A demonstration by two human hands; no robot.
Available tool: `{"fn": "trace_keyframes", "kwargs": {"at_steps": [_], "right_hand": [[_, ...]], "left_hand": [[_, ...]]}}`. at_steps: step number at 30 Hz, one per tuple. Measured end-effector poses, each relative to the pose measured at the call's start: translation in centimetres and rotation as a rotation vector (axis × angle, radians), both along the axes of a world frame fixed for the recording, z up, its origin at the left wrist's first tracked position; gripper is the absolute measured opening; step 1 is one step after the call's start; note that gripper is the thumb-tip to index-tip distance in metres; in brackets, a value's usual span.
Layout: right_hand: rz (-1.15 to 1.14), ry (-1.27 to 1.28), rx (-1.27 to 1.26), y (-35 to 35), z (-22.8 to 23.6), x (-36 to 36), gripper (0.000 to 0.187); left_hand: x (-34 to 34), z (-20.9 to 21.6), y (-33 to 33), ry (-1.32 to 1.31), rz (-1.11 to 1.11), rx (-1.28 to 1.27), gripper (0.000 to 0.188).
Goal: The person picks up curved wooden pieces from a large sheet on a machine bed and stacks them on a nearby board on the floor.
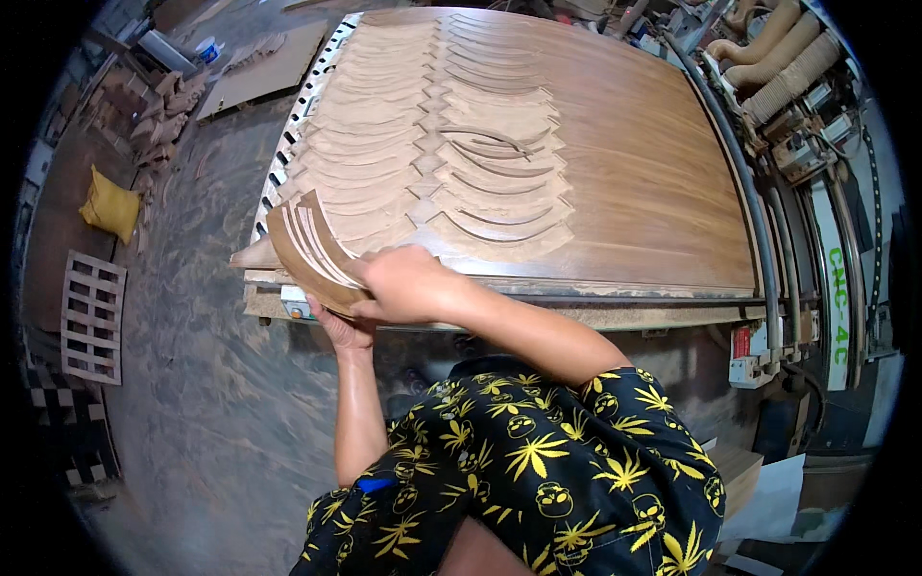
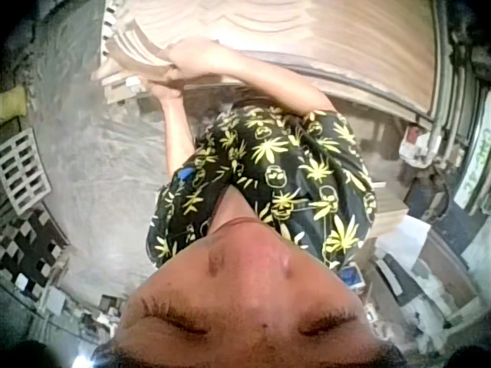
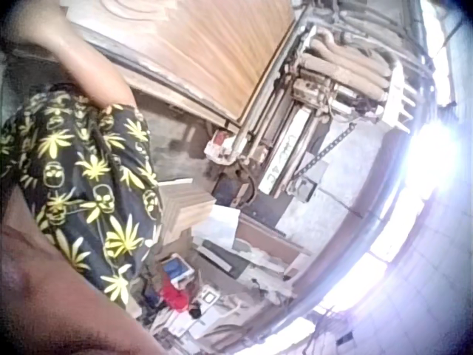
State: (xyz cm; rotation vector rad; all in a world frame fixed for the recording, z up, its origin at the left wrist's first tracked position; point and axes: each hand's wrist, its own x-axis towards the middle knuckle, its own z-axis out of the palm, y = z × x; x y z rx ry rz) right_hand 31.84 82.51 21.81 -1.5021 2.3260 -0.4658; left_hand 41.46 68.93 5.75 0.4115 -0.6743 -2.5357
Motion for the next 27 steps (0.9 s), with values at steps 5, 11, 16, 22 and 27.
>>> {"fn": "trace_keyframes", "kwargs": {"at_steps": [5, 11, 16, 22, 27], "right_hand": [[-0.411, -0.339, -0.405, 5.3, -2.0, -6.5, 0.028], [-0.555, 0.156, 0.032, 14.6, -17.2, -11.7, 0.025], [-0.569, 0.346, -0.116, 16.5, -20.6, -11.0, 0.024], [-0.528, 0.234, -0.255, 15.2, -18.8, -8.4, 0.023], [-0.585, 0.057, -0.024, 13.7, -17.2, -8.3, 0.028]], "left_hand": [[0.9, -0.4, 0.5, 0.003, 0.092, -0.033, 0.092], [1.4, 0.6, 1.0, -0.074, 0.130, -0.022, 0.094], [3.0, 0.0, 0.3, -0.124, 0.154, 0.000, 0.096], [4.6, 1.2, -0.2, -0.168, 0.323, -0.060, 0.091], [6.2, 2.3, -0.2, -0.169, 0.348, -0.035, 0.089]]}}
